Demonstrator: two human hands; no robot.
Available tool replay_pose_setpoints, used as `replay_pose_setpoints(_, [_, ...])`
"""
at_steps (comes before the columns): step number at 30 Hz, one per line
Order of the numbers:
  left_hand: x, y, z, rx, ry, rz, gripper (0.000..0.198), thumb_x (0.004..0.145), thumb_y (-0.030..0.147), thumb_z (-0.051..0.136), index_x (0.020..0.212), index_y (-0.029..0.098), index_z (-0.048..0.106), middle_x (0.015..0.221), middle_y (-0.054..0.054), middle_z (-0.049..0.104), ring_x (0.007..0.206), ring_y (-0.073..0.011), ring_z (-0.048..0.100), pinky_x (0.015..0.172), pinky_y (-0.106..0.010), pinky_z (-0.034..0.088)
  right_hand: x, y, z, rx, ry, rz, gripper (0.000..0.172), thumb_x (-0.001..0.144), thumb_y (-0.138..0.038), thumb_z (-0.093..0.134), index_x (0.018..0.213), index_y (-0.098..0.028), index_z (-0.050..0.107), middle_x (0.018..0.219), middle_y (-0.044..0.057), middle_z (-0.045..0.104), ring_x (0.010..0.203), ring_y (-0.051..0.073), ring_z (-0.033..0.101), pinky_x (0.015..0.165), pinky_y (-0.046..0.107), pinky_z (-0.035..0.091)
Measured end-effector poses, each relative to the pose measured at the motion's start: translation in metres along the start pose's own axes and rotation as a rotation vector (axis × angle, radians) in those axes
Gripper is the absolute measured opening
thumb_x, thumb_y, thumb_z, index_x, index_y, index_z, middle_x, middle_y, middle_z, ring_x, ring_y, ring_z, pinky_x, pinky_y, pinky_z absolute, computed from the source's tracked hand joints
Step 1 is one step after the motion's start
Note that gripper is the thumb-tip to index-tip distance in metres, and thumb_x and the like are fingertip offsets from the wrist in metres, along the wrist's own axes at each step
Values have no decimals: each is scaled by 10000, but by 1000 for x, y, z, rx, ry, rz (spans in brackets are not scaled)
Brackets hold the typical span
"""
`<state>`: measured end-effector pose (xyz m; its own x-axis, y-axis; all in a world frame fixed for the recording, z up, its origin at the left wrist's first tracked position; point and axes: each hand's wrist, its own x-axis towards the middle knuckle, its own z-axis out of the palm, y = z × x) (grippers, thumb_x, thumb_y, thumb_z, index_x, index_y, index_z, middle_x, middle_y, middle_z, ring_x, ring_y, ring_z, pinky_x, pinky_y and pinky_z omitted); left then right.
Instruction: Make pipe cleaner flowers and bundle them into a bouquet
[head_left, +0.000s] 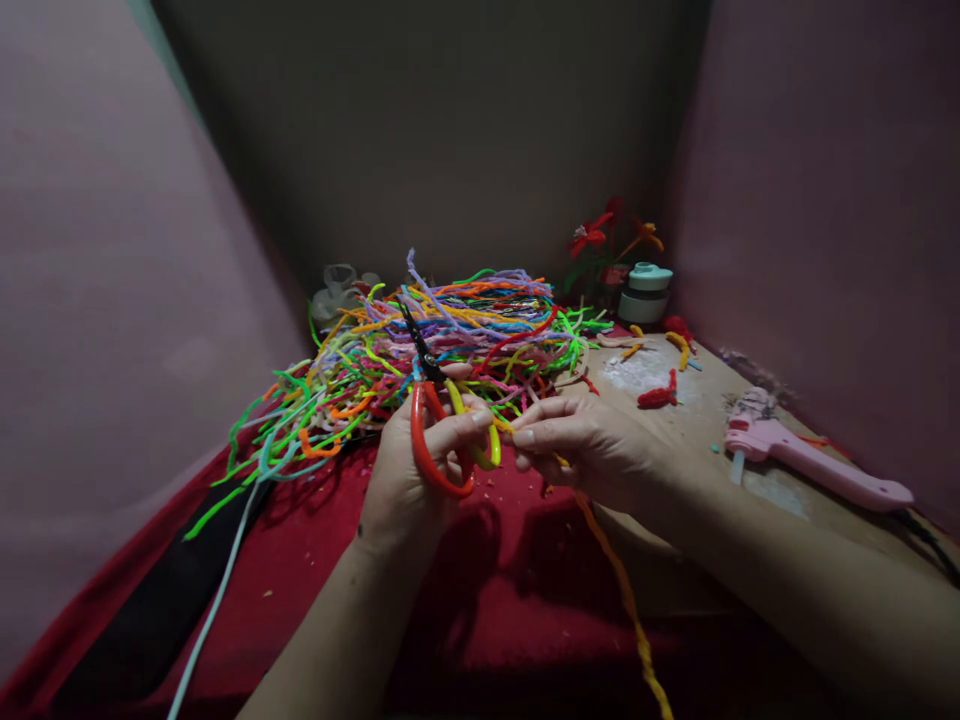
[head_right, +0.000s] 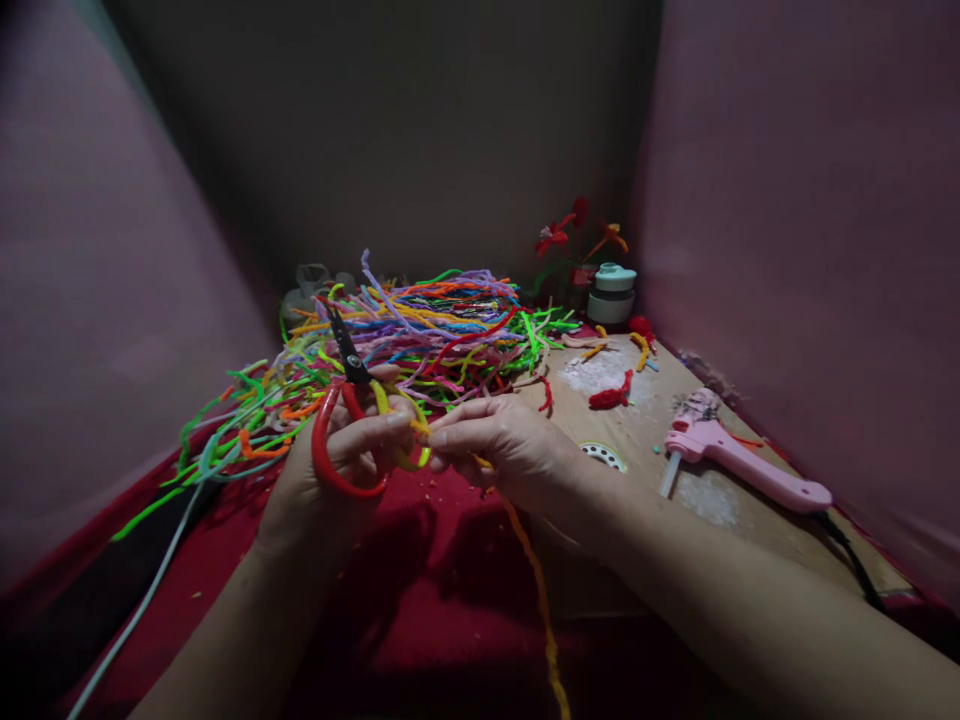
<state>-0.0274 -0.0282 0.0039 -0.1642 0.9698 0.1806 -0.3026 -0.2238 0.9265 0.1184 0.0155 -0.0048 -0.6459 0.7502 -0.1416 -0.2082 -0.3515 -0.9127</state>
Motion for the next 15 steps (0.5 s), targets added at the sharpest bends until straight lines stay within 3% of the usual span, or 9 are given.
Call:
replay_pose_setpoints(5, [-1, 1, 0, 194, 51, 65, 377, 684, 185, 624, 1049, 168, 530, 700, 23, 553, 539, -95, 525, 505, -213, 434, -1, -2, 1, -50, 67, -6, 59, 590, -169, 689, 577, -146, 636, 518, 5, 600, 418, 50, 390, 418, 204, 217])
replay_pose_setpoints(9, [-5, -1, -10, 775, 147, 359, 326, 761, 235, 591, 1079, 201, 530, 778, 10, 582, 643, -110, 562, 579, -215, 447, 1, -3, -5, -63, 156, -139, 75, 602, -178, 699, 587, -143, 635, 522, -1, 588, 435, 54, 412, 427, 207, 243])
replay_pose_setpoints(12, [-6, -10, -19, 1269, 30, 598, 344, 783, 156, 522, 1125, 193, 520, 845, -21, 632, 754, -147, 605, 707, -253, 473, 3, -5, -11, -69, 239, -283, 108, 605, -211, 719, 615, -145, 634, 511, -19, 561, 427, 52, 401, 419, 210, 238])
replay_pose_setpoints(15, [-4, -20, -23, 1574, -106, 740, 382, 794, 110, 445, 1173, 130, 493, 995, -95, 644, 916, -209, 611, 797, -311, 482, 5, -9, -17, -91, 296, -372, 121, 610, -222, 715, 623, -137, 630, 537, -11, 565, 455, 61, 419, 422, 215, 232])
